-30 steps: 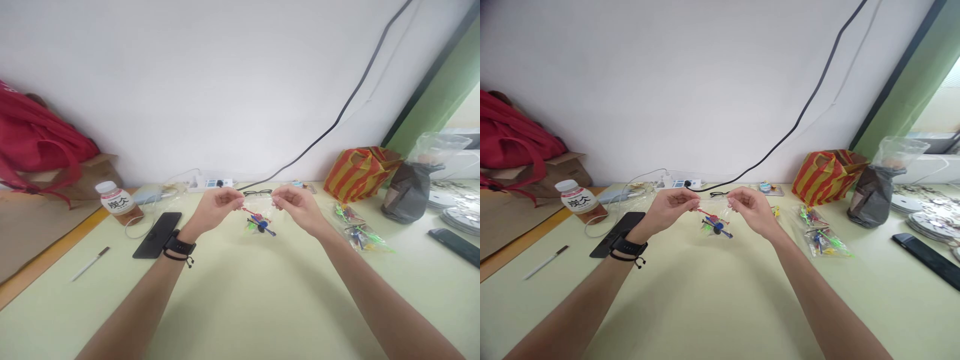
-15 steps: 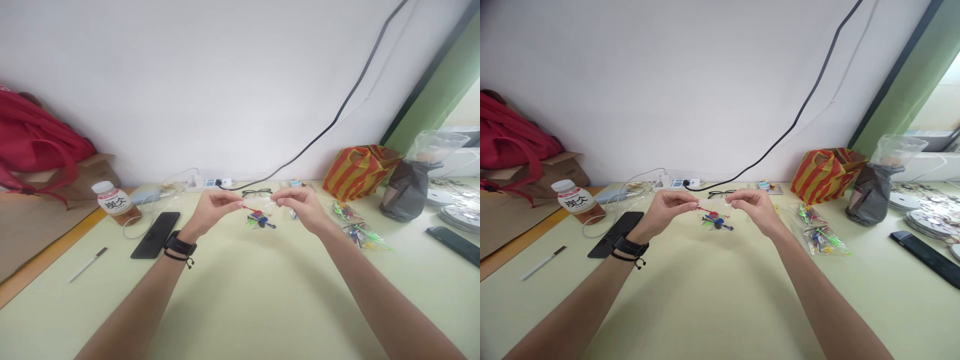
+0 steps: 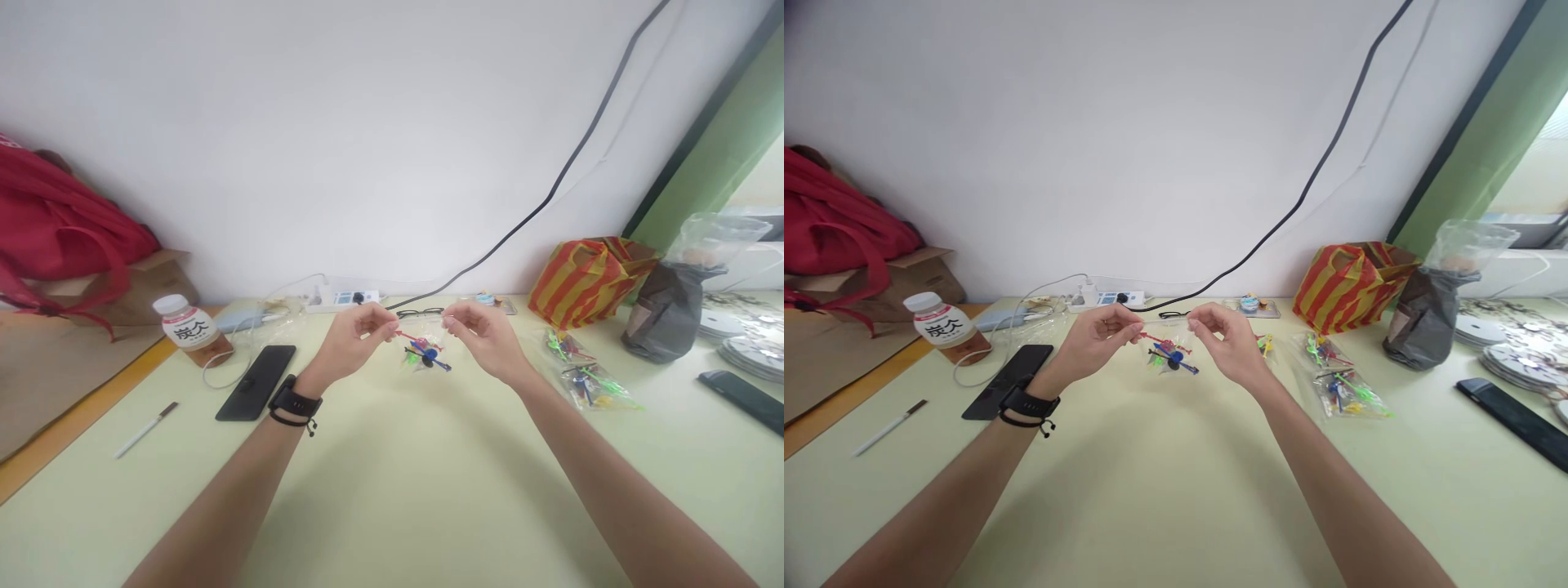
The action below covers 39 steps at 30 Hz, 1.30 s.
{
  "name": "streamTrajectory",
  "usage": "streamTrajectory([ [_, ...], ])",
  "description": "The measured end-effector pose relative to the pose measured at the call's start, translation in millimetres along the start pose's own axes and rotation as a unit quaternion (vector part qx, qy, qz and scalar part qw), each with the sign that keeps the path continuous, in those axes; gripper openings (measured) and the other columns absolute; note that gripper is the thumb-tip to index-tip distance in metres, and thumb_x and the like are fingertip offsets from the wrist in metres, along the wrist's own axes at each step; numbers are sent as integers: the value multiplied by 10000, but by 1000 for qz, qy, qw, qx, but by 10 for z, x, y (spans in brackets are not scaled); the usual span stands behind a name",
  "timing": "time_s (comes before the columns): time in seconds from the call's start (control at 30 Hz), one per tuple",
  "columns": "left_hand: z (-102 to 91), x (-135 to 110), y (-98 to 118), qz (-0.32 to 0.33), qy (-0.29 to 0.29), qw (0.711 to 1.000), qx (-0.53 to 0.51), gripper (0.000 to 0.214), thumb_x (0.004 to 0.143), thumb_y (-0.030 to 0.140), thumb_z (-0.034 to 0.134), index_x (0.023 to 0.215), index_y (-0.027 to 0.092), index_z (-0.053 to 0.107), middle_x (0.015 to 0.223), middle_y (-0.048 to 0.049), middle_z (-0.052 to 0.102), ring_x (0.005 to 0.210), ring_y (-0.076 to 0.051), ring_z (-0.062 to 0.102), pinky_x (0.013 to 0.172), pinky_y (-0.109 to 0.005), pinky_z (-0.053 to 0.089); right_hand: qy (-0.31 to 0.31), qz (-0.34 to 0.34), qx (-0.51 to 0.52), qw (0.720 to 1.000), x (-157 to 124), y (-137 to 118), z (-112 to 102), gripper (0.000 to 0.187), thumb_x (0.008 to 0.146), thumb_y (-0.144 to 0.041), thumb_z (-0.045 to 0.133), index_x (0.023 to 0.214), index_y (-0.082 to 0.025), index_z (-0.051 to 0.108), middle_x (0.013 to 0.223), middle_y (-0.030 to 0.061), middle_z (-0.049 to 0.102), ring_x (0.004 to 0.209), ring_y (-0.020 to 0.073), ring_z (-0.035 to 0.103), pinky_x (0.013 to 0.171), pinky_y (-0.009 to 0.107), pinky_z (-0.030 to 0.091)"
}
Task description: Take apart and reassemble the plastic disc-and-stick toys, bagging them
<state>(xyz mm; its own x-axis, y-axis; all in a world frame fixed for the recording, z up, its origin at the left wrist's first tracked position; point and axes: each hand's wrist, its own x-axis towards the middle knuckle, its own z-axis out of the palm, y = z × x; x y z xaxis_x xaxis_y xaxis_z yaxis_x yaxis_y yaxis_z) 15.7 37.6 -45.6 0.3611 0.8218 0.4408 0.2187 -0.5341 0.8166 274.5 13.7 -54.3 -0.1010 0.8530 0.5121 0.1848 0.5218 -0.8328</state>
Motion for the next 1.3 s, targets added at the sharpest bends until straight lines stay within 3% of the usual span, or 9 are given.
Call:
streamTrajectory([
  [0.23, 4, -1, 21, -11, 24, 995, -93, 152, 848, 298, 806, 898, 155, 798, 867, -93, 771, 787, -193, 724, 755, -313, 597, 9, 27, 70, 997, -20, 6, -43, 151, 856, -332, 744, 933, -239, 834, 742, 26, 720, 737, 181, 646, 700, 327, 532],
  [0.47, -20, -13, 45, 7, 12, 994, -110, 114, 865, 250, 766, 879, 162, 838, 853, -100, 779, 799, -199, 707, 760, -317, 582, -13, 30, 74, 997, -17, 46, -113, 142, 858, -298, 714, 885, -245, 844, 802, 39, 750, 790, 185, 663, 753, 333, 545],
  [0.6, -22, -22, 101, -19, -3, 997, -81, 201, 819, 346, 838, 876, 154, 818, 894, -105, 778, 840, -214, 716, 780, -320, 586, -56, 31, 69, 996, -22, -13, -136, 157, 825, -364, 802, 901, -228, 818, 920, 66, 778, 844, 214, 690, 746, 345, 548],
  [0.73, -30, -5, 129, -3, -32, 999, 37, 334, 860, 428, 795, 1093, 190, 803, 867, -68, 760, 797, -190, 691, 744, -300, 564, -82, -11, -39, 996, -16, -62, -133, 197, 883, -396, 753, 962, -218, 788, 895, 74, 767, 810, 222, 685, 726, 359, 536],
  [0.87, -4, 4, 146, 48, -47, 987, 149, 250, 941, 427, 694, 937, 209, 817, 883, -64, 768, 801, -185, 676, 687, -270, 512, -94, -50, -157, 982, -24, -65, -132, 173, 950, -346, 644, 909, -212, 746, 842, 67, 738, 754, 204, 652, 680, 342, 506],
  [0.97, 38, -5, 159, 58, -59, 984, 159, 253, 966, 404, 658, 901, 201, 794, 854, -56, 758, 771, -176, 664, 660, -264, 487, -124, -45, -177, 975, -42, -69, -133, 156, 950, -309, 619, 852, -207, 684, 809, 54, 714, 747, 195, 631, 637, 313, 484],
  [1.1, 63, -21, 176, 53, -85, 983, 151, 267, 983, 395, 629, 885, 196, 777, 836, -50, 743, 748, -165, 644, 658, -266, 469, -155, -54, -182, 969, -64, -88, -96, 183, 951, -390, 657, 937, -213, 704, 930, 65, 728, 855, 206, 633, 712, 317, 488],
  [1.3, 31, -54, 264, 23, -140, 984, 110, 178, 927, 342, 677, 875, 190, 754, 859, -50, 747, 780, -175, 673, 744, -277, 529, -209, -24, -146, 967, -86, -168, -1, 300, 979, -458, 640, 856, -208, 753, 784, 40, 703, 719, 175, 593, 662, 308, 456],
])
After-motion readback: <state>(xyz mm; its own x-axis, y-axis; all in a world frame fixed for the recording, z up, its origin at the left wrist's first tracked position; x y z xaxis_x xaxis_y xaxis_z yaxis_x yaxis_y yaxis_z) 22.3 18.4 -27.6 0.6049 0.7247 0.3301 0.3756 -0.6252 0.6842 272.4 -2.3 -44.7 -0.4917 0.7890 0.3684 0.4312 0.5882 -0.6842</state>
